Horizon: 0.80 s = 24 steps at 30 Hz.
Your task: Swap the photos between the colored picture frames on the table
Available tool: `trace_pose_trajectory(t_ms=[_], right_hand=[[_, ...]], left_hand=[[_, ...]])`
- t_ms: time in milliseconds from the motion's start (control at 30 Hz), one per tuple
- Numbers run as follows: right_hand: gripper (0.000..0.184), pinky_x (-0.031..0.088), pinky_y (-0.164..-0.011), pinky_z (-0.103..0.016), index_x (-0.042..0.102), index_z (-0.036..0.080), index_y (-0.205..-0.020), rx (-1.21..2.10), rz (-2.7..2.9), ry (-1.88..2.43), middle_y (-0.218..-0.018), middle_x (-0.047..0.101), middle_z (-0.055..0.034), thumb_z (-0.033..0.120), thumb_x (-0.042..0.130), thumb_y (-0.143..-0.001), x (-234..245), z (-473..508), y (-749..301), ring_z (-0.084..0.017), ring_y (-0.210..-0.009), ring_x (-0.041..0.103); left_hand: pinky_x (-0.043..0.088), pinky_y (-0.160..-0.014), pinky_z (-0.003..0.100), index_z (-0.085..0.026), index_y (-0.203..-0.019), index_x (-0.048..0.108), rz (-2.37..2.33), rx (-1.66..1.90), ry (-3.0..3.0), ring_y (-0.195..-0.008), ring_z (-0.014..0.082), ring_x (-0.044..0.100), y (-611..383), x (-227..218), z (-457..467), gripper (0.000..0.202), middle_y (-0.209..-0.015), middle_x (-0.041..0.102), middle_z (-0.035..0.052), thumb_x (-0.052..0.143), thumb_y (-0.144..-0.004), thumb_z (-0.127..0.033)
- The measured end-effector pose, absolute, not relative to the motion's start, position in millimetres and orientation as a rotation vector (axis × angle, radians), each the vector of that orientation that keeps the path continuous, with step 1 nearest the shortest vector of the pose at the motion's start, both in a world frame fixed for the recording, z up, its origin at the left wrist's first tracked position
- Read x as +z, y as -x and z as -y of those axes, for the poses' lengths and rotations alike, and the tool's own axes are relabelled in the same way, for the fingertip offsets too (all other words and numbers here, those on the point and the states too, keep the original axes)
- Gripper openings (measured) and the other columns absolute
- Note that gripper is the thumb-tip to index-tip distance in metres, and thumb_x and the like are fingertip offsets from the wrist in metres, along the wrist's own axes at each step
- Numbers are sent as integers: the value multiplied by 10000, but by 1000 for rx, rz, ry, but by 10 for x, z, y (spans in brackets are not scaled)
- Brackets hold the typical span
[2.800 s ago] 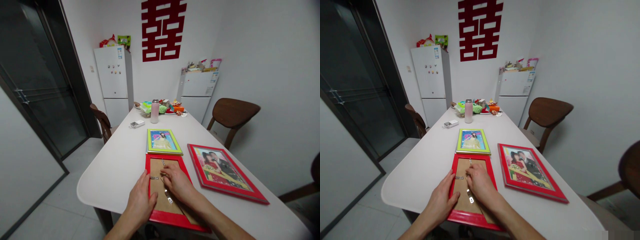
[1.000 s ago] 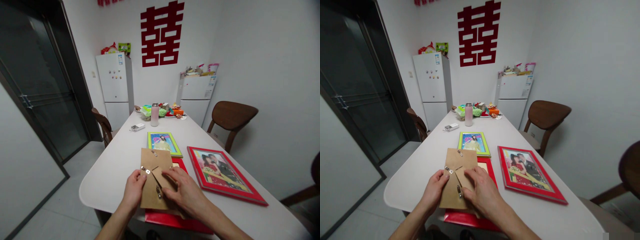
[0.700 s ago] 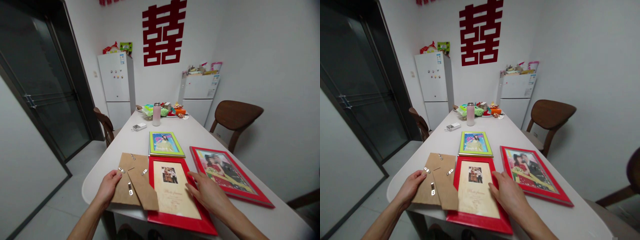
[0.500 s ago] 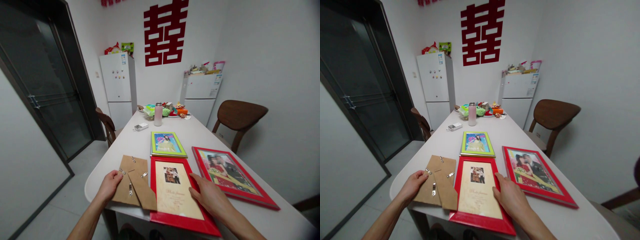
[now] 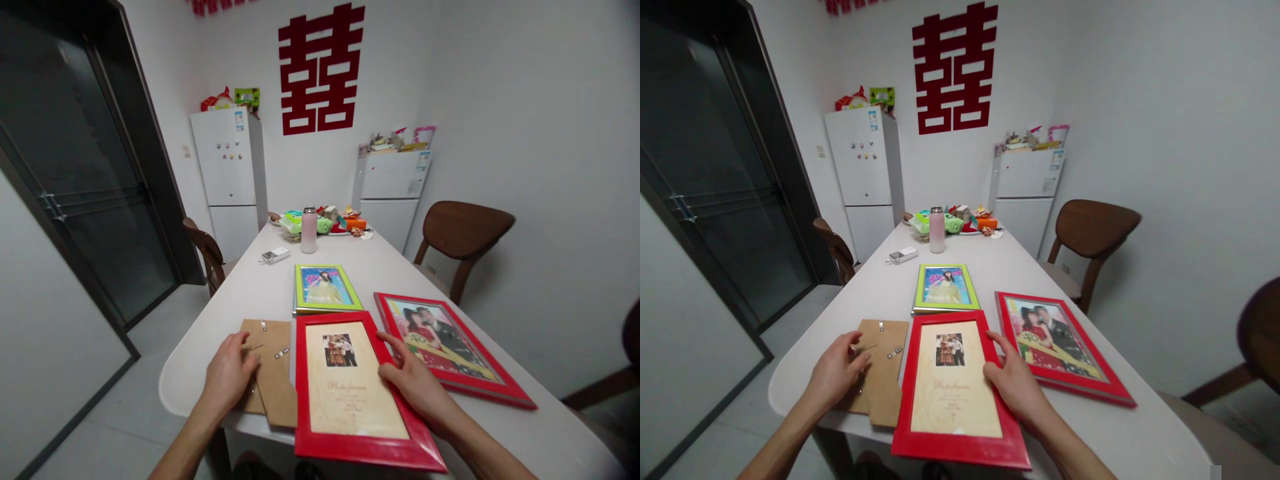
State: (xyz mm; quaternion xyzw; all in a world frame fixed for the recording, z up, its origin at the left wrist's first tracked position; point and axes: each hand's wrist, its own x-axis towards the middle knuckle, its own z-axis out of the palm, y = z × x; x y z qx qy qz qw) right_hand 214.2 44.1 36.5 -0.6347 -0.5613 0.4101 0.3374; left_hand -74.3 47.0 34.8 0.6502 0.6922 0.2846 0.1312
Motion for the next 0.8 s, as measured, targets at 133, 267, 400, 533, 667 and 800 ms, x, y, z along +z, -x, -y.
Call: trace_pose_trajectory(t_ms=[133,267,400,533,667,800], right_hand=[[713,472,-542,-287,34,165,-1317,1362,1159,1444,-887,644,-70,274,350,-687,511,-361,-2082,-166,-590,620],[774,477,-570,-293,13,188,-1318,1411,1081,1316,-905,638,-65,286,437,-677,611,-312,-2033,-161,-600,615],[787,454,-536,-263,51,167,-1318,1367,1159,1307,-822,640,-47,287,470,-663,576,-343,-2055,-135,-533,575],[712,410,-499,-252,195,68,-1291,974,1478,1605,-639,598,-10,292,428,-657,427,-443,-2151,-143,-496,529],[593,405,-579,-276,369,34,-1214,513,1783,1887,-661,608,-55,278,389,-674,294,-512,-2226,-184,-591,558],[503,406,-685,-286,459,72,-1156,278,1947,1938,-876,630,-120,267,387,-698,195,-538,-2250,-226,-791,579]], left_hand=[[338,-904,328,-190,-1101,453,-1547,885,-2018,-1065,213,432,87,420,-227,443,-1159,476,69,560,-677,-261],[237,-992,386,-159,-1228,330,-1216,828,-2166,-1189,266,273,-468,412,-21,759,-1330,286,102,673,-574,-333],[331,-927,369,-131,-1193,378,-1105,854,-2358,-1073,243,401,-618,435,-3,553,-1195,454,109,531,-662,-172],[408,-817,309,-146,-1166,386,-1187,1094,-2298,-908,197,495,-396,562,-30,521,-1001,546,83,428,-650,-91],[439,-700,292,-154,-1142,387,-1538,1333,-1911,-775,182,541,19,629,-36,466,-894,561,58,438,-679,-171],[434,-664,280,-158,-1118,388,-1623,1279,-1623,-738,179,557,410,464,-68,444,-842,576,27,434,-679,-203]])
